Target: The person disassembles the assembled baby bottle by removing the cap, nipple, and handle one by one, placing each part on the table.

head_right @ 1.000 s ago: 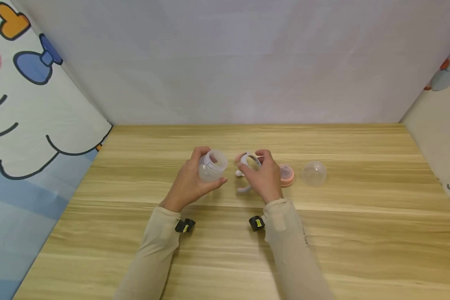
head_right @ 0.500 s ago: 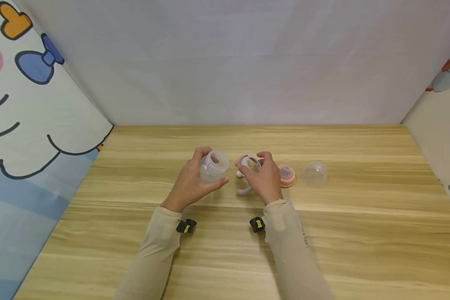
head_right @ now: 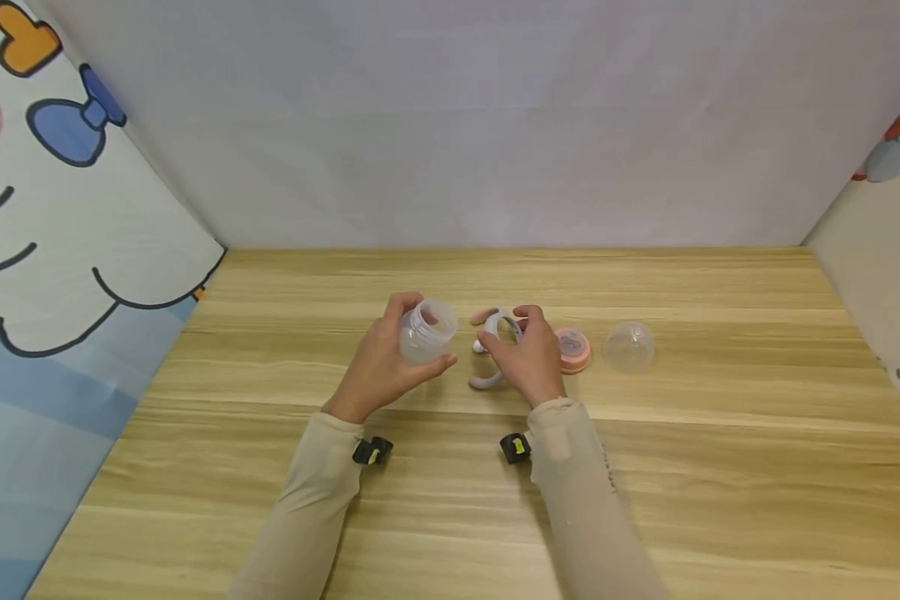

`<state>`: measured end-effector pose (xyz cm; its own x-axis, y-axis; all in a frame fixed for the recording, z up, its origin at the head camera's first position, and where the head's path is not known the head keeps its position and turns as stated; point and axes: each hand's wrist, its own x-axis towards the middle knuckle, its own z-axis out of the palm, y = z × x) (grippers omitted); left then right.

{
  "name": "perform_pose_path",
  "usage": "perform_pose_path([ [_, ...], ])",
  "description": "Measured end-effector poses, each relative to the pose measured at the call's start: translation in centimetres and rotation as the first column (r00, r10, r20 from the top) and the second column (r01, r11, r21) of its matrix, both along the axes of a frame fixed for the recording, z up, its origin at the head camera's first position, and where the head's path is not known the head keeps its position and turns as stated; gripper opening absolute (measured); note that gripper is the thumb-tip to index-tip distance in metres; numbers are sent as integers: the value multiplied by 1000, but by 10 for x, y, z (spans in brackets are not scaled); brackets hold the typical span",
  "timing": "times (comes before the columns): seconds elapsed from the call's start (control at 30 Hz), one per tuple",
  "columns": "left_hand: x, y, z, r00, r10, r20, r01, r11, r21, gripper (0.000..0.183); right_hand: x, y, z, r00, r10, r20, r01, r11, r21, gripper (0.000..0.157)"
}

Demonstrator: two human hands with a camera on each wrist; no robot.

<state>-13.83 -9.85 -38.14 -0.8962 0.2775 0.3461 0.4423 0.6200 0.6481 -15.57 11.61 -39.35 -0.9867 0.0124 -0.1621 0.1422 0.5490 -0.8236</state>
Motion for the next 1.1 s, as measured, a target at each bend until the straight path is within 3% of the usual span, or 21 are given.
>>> perform_pose_path([
  [0.67, -1, 2, -2, 1000, 13, -25, -12, 999, 44, 75, -2, 4, 0, 999, 36, 32, -37, 999, 17, 70],
  [0.93, 0, 4, -3, 988, 112, -104, -104, 992, 76, 75, -1, 8, 3, 999, 47, 7, -47, 999, -4, 69],
  [1.1, -1, 4, -3, 975, 166, -148, -137, 973, 188, 76, 1, 10, 10, 998, 36, -47, -37, 999, -36, 67],
])
